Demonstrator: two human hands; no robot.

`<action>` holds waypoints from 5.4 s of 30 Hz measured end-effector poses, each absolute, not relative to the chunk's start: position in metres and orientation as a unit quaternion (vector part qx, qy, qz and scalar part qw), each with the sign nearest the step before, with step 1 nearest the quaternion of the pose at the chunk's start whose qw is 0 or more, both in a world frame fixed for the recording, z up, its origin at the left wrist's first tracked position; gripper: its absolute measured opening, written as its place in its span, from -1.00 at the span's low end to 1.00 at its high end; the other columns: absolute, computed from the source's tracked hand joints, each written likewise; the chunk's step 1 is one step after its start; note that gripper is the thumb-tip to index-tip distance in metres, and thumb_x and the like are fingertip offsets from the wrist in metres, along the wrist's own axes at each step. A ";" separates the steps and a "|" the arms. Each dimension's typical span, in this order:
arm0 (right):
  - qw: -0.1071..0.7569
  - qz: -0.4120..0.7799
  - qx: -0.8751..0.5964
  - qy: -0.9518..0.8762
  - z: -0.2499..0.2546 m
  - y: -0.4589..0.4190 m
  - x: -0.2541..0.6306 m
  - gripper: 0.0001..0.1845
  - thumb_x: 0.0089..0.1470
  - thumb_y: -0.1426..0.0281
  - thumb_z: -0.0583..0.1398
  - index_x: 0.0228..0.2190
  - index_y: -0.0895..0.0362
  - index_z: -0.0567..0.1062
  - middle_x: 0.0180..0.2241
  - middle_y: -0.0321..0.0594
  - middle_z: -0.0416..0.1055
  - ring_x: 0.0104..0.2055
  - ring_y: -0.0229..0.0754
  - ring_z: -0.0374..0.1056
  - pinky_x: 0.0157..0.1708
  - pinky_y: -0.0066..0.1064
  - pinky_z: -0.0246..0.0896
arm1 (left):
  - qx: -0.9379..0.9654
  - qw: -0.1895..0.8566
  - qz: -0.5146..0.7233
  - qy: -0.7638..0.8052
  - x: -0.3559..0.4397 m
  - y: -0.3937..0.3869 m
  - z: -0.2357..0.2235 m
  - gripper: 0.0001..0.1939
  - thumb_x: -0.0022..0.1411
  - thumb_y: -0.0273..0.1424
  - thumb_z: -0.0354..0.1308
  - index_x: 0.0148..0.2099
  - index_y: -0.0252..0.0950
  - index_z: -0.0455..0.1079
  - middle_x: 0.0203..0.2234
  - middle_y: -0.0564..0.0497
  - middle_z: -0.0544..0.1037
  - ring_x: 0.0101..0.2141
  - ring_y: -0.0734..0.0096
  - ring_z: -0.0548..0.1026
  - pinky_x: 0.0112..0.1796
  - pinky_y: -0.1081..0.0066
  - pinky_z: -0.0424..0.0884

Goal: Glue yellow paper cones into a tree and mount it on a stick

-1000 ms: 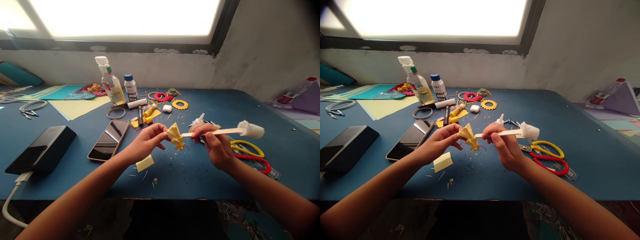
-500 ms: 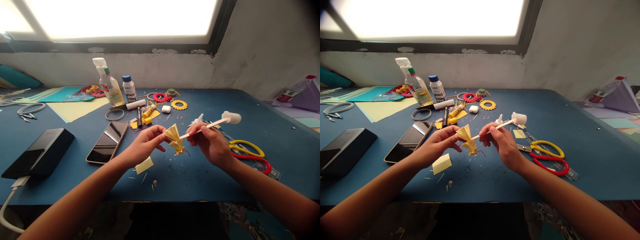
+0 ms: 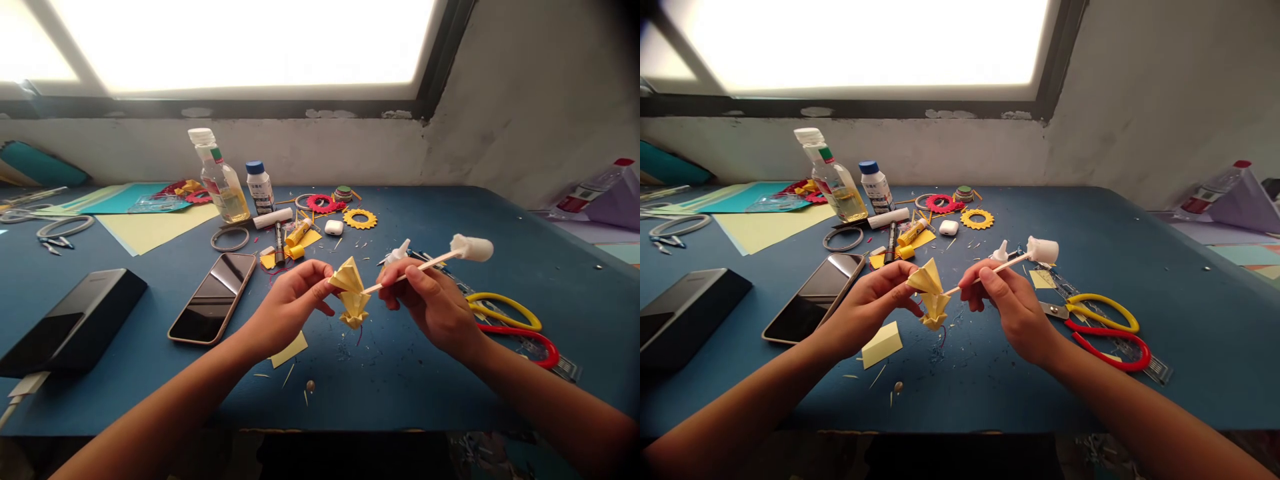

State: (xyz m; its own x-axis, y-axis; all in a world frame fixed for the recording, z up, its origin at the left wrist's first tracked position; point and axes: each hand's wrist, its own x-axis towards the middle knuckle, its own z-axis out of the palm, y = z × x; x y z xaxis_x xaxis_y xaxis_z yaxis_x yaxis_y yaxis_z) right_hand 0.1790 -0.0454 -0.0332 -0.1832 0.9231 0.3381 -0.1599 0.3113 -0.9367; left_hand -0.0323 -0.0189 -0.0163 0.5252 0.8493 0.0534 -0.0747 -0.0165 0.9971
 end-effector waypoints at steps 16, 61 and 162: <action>0.540 0.560 -0.258 -0.573 -0.030 -0.051 0.175 -0.69 0.28 0.33 0.02 -0.29 0.06 0.56 -0.38 -0.24 0.44 -0.37 -0.31 0.34 -0.37 -0.51 0.26 | 0.618 0.595 0.412 0.307 -0.031 -0.026 -0.012 -0.72 0.16 -0.20 0.20 -0.27 -0.31 0.29 -0.40 0.03 0.40 -0.37 0.46 0.42 -0.36 0.45 0.51; 0.526 0.549 -0.240 -0.604 -0.028 -0.058 0.176 -0.70 0.30 0.32 0.01 -0.23 0.04 0.54 -0.33 -0.28 0.47 -0.33 -0.33 0.34 -0.31 -0.55 0.28 | 0.604 0.616 0.427 0.270 -0.031 -0.027 -0.014 -0.79 0.19 -0.29 0.21 -0.27 -0.35 0.33 -0.42 0.03 0.43 -0.40 0.51 0.44 -0.40 0.55 0.48; 0.565 0.472 -0.333 -0.589 -0.014 -0.078 0.165 -0.70 0.27 0.23 0.05 -0.43 0.05 0.44 -0.62 -0.31 0.33 -0.68 -0.33 0.20 -0.77 -0.46 0.07 | 0.934 0.179 0.289 0.114 -0.073 -0.037 0.003 -0.84 -0.01 -0.46 0.31 -0.40 -0.04 0.48 -0.28 0.07 0.64 -0.31 0.15 0.62 -0.51 0.35 0.54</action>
State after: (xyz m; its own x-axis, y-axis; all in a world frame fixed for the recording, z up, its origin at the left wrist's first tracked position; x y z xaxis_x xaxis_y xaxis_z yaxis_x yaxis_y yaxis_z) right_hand 0.1653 -0.0781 -0.0139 -0.1394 0.9256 0.3518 -0.1402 0.3332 -0.9324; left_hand -0.0729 -0.0365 0.0030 0.8071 0.3161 0.4986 0.1094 -0.9100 0.3998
